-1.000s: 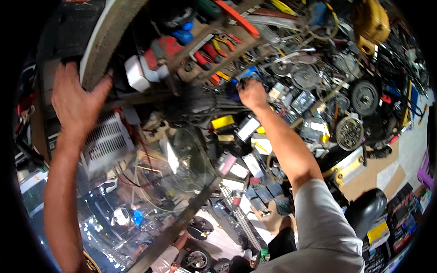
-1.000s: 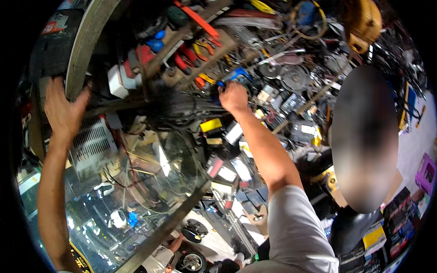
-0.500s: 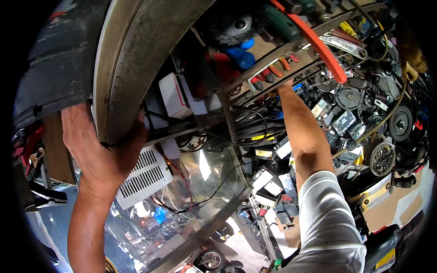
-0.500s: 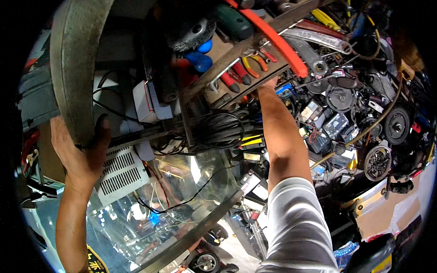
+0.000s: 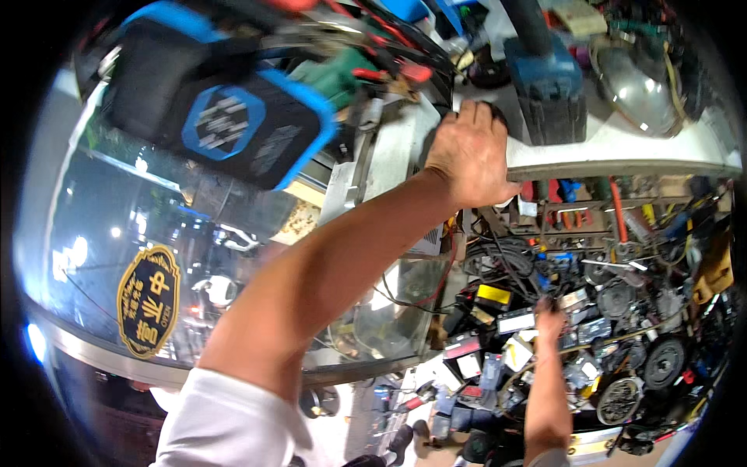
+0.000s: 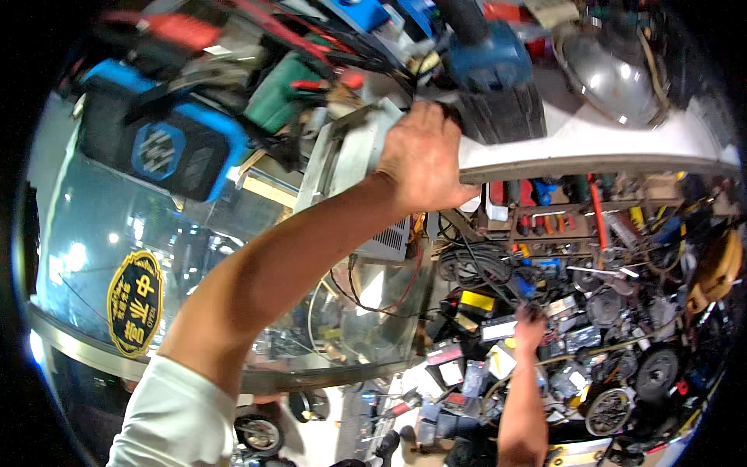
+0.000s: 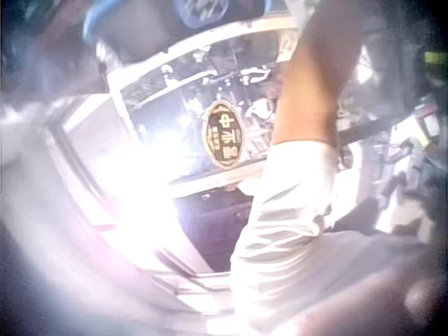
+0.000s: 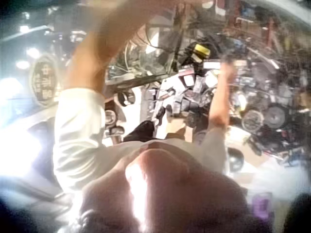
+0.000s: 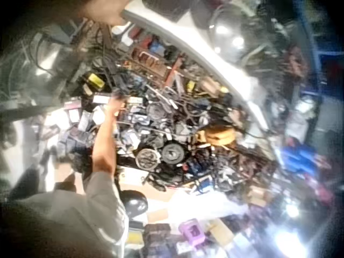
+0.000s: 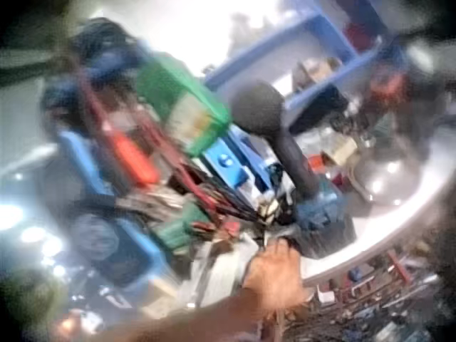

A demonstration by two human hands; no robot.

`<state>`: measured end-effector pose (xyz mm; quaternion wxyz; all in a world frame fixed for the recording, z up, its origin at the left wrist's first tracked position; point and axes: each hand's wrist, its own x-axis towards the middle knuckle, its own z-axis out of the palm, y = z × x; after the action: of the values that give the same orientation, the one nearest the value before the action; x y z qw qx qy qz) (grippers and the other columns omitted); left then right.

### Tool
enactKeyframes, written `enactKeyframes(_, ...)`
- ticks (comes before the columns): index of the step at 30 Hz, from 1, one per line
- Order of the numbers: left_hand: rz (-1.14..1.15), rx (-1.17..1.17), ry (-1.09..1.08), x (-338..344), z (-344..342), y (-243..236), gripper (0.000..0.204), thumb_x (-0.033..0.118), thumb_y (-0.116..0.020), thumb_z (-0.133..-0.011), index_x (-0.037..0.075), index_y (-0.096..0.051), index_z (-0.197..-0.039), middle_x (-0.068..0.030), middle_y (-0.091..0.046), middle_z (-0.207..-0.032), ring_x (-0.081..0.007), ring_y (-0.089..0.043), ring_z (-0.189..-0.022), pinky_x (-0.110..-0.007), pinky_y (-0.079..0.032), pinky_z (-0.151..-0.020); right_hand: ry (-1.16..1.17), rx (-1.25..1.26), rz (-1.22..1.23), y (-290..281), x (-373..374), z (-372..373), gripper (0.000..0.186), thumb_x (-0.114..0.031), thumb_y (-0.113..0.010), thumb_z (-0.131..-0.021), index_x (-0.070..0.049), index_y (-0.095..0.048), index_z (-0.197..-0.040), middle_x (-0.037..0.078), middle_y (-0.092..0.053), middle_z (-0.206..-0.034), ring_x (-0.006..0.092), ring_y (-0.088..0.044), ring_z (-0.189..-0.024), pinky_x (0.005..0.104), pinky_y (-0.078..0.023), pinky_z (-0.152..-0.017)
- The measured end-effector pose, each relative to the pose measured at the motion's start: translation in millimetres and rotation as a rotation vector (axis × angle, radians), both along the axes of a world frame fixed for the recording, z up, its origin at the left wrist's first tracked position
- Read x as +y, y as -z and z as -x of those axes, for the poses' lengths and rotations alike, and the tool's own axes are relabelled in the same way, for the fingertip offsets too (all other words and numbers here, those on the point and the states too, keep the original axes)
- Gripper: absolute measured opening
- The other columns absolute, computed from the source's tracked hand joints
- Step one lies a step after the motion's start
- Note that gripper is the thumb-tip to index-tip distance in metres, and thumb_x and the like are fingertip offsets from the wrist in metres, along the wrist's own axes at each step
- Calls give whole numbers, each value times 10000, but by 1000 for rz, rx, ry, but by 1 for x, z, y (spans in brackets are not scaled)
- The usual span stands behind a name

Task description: The person uses a screwdriver to loosen and remove a bolt from a scooter engine cylinder head. They then retrieve a socket wrench from a toolbox and use it to unscrew and remove the cylinder head cover, exposing the internal components.

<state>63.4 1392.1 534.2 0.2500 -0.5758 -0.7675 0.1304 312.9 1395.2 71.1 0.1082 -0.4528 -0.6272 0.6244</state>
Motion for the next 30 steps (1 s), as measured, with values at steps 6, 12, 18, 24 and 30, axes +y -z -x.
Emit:
enactKeyframes(6, 67, -249, -159, -13, -12, -20, 744, 567, -869, -752, -18, -709, -1182, -197, -628, -1273, -351, -578, -1290, -463, -540, -1033, -464, -124, 154, -116, -184, -261, 314, -283, -758, -979, -2, -721, -1115, 133, -760, -1032, 248, -713, -1023, 425, -580, -910)
enactKeyframes(12, -243, -384, -161, -30, -25, 3, 618, 449, -817, -835, 0, -707, -1245, -190, -615, -1384, -380, -520, -1401, -521, -497, -1110, -167, -503, 115, -198, -200, -475, 246, -289, -742, -982, -46, -776, -1007, 75, -781, -879, 197, -719, -789, 361, -576, -739)
enactKeyframes(18, -40, -687, 5, -137, -66, -114, 407, 440, -684, -913, 58, -803, -988, -203, -773, -1032, -402, -731, -1076, -530, -589, -926, 185, -626, 174, -276, -235, -512, 260, -298, -742, -980, -44, -779, -1016, 77, -785, -888, 206, -724, -798, 364, -577, -748)
enactKeyframes(24, -522, -256, -255, -222, 75, -166, 679, 380, -818, -852, 76, -578, -1410, -176, -579, -1473, -359, -526, -1392, -557, -436, -1150, 205, -636, 178, -301, -286, -491, 273, -308, -741, -978, -42, -783, -1025, 79, -789, -896, 214, -728, -807, 366, -578, -757)
enactKeyframes(30, -303, -229, -311, -218, 91, -165, 714, 427, -818, -855, 83, -559, -1424, -156, -577, -1404, -352, -532, -1349, -627, -431, -1103, 248, -660, 199, -319, -341, -479, 288, -317, -741, -975, -39, -786, -1035, 80, -793, -905, 222, -732, -815, 369, -580, -766)
